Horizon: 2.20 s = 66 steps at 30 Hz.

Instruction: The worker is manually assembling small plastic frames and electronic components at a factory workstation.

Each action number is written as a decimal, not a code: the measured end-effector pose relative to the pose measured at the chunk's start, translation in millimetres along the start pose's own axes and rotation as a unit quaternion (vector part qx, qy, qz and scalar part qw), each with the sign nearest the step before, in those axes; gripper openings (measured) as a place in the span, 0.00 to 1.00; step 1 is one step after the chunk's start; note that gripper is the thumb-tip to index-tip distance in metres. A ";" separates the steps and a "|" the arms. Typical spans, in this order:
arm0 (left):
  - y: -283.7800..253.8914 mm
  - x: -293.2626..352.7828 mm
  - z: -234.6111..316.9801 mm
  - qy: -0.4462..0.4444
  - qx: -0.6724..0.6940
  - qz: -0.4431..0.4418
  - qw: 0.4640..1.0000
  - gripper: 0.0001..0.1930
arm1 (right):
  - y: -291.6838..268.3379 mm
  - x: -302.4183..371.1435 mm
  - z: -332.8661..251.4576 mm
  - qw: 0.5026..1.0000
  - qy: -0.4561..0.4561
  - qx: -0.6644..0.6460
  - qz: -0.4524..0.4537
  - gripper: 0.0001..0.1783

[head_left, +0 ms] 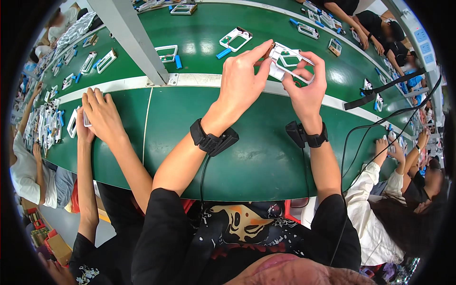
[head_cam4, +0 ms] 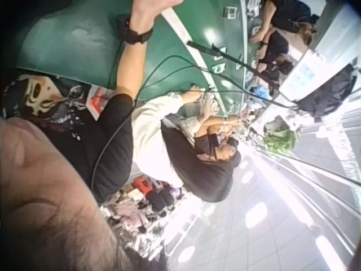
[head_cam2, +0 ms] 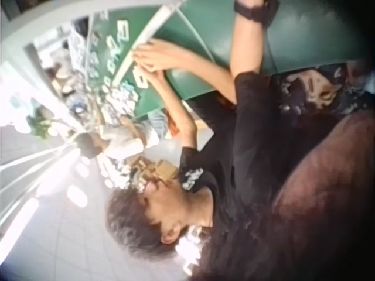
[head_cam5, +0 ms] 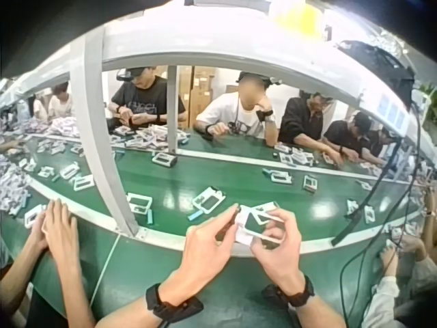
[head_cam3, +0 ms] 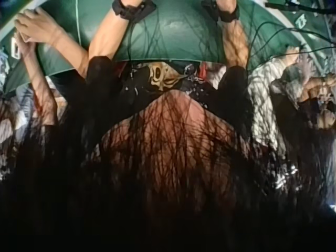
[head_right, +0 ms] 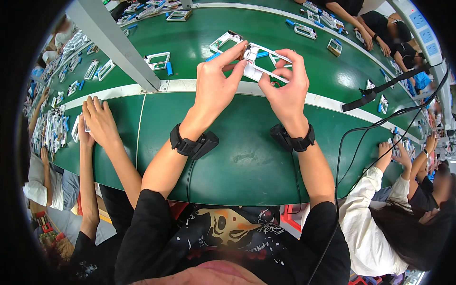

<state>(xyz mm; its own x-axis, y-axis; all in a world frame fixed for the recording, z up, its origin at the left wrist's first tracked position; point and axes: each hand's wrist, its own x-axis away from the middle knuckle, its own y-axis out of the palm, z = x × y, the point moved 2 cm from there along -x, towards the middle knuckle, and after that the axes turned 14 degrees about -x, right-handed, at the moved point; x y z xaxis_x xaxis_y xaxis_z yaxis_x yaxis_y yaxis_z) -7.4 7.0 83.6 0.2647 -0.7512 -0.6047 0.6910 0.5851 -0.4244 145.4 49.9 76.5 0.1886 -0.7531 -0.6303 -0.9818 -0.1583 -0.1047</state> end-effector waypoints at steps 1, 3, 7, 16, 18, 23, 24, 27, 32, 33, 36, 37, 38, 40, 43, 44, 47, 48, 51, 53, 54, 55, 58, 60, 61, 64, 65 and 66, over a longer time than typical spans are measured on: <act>0.3 0.6 0.9 0.000 0.000 0.000 1.000 0.18 | -0.8 1.0 2.1 1.000 -0.005 0.004 0.001 0.29; -0.4 0.0 2.9 -0.047 0.064 -0.018 0.997 0.18 | -1.4 1.4 5.8 1.000 -0.015 0.011 0.002 0.29; -2.6 -2.7 -7.8 -0.086 0.116 -0.054 0.988 0.17 | 1.7 2.6 8.2 0.997 -0.052 0.048 -0.017 0.29; 5.6 -12.1 -21.4 -0.094 0.182 -0.093 0.975 0.16 | 0.8 -5.4 10.7 0.998 0.035 -0.059 -0.011 0.28; 4.9 -11.1 -27.3 -0.133 0.212 -0.119 0.961 0.16 | 1.5 -4.7 18.8 0.997 0.057 -0.052 -0.032 0.28; 1.0 -8.7 -33.1 -0.230 0.317 -0.194 0.900 0.17 | -3.8 -5.6 15.7 0.990 0.106 -0.070 -0.063 0.29; -0.5 -7.8 -33.2 -0.242 0.340 -0.205 0.885 0.18 | -2.7 -5.1 13.2 0.990 0.102 -0.074 -0.067 0.29; -5.1 -6.4 -37.1 -0.258 0.329 -0.218 0.882 0.18 | 1.8 -4.6 9.3 0.984 0.146 -0.078 -0.070 0.29; -3.6 -7.8 -39.1 -0.270 0.325 -0.241 0.874 0.18 | 0.7 -4.3 9.7 0.984 0.147 -0.058 -0.078 0.29; -3.5 -8.6 -39.2 -0.271 0.324 -0.239 0.874 0.18 | 1.1 -5.8 9.3 0.985 0.144 -0.055 -0.078 0.29; -3.8 -9.6 -39.0 -0.276 0.354 -0.210 0.868 0.19 | 2.3 -7.6 10.0 0.985 0.141 -0.048 -0.081 0.29; -5.2 -9.5 -39.9 -0.278 0.354 -0.208 0.868 0.19 | 3.3 -7.3 10.8 0.984 0.144 -0.053 -0.088 0.29; -7.4 -9.4 -40.8 -0.273 0.345 -0.213 0.872 0.19 | 4.9 -6.9 11.5 0.983 0.146 -0.058 -0.096 0.29; -12.6 -8.9 -43.1 -0.266 0.325 -0.223 0.880 0.19 | 6.7 -6.2 13.4 0.981 0.151 -0.067 -0.107 0.29; -12.5 -8.6 -43.5 -0.259 0.330 -0.214 0.882 0.18 | 7.8 -7.0 19.8 0.981 0.129 -0.069 -0.125 0.29; -13.0 -8.0 -44.6 -0.256 0.332 -0.209 0.883 0.17 | 9.8 -6.6 22.5 0.979 0.131 -0.078 -0.133 0.29; -16.4 -10.7 -43.4 -0.240 0.342 -0.211 0.883 0.19 | 8.3 -8.5 19.2 0.978 0.152 -0.080 -0.119 0.29; -18.9 -11.5 -43.8 -0.248 0.331 -0.197 0.889 0.19 | 10.6 -9.2 20.1 0.975 0.153 -0.094 -0.132 0.29; -19.6 -10.5 -42.3 -0.211 0.356 -0.159 0.896 0.19 | 6.7 -8.9 19.8 0.979 0.163 -0.059 -0.103 0.29; -14.3 -11.2 -46.5 -0.195 0.341 -0.124 0.911 0.19 | 3.4 -8.3 20.7 0.971 0.194 -0.081 -0.114 0.30; -11.8 -10.3 -47.0 -0.199 0.352 -0.113 0.907 0.18 | 2.5 -8.6 18.9 0.978 0.161 -0.082 -0.102 0.32; -10.6 -11.5 -48.7 -0.199 0.367 -0.107 0.902 0.18 | 3.6 -9.7 16.6 0.985 0.126 -0.079 -0.085 0.34; -12.5 -12.0 -52.7 -0.216 0.363 -0.086 0.902 0.17 | 8.4 -7.1 8.8 0.981 0.132 -0.093 -0.111 0.37; -10.8 -12.3 -53.4 -0.220 0.371 -0.090 0.898 0.17 | 7.6 -6.6 8.3 0.981 0.135 -0.089 -0.112 0.38; -12.2 -11.9 -57.2 -0.222 0.360 -0.088 0.902 0.17 | 11.3 -6.1 11.6 0.978 0.140 -0.079 -0.130 0.39; -10.4 -6.2 -67.9 -0.224 0.347 -0.097 0.906 0.18 | 13.1 -1.6 22.8 0.975 0.153 -0.049 -0.155 0.41; -8.0 -4.8 -72.0 -0.239 0.343 -0.115 0.901 0.18 | 11.3 -2.4 26.7 0.971 0.170 -0.024 -0.167 0.41; -5.8 -3.0 -76.3 -0.255 0.339 -0.133 0.896 0.18 | 9.4 -2.6 30.9 0.966 0.188 0.001 -0.178 0.42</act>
<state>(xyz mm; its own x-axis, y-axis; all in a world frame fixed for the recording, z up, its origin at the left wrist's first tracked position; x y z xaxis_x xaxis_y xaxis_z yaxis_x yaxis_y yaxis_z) -63.5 29.1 36.4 0.1829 -0.9796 -0.0836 0.9793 0.1740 0.1038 135.0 70.0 53.4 0.5079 -0.8299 -0.2309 -0.8535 -0.4487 -0.2649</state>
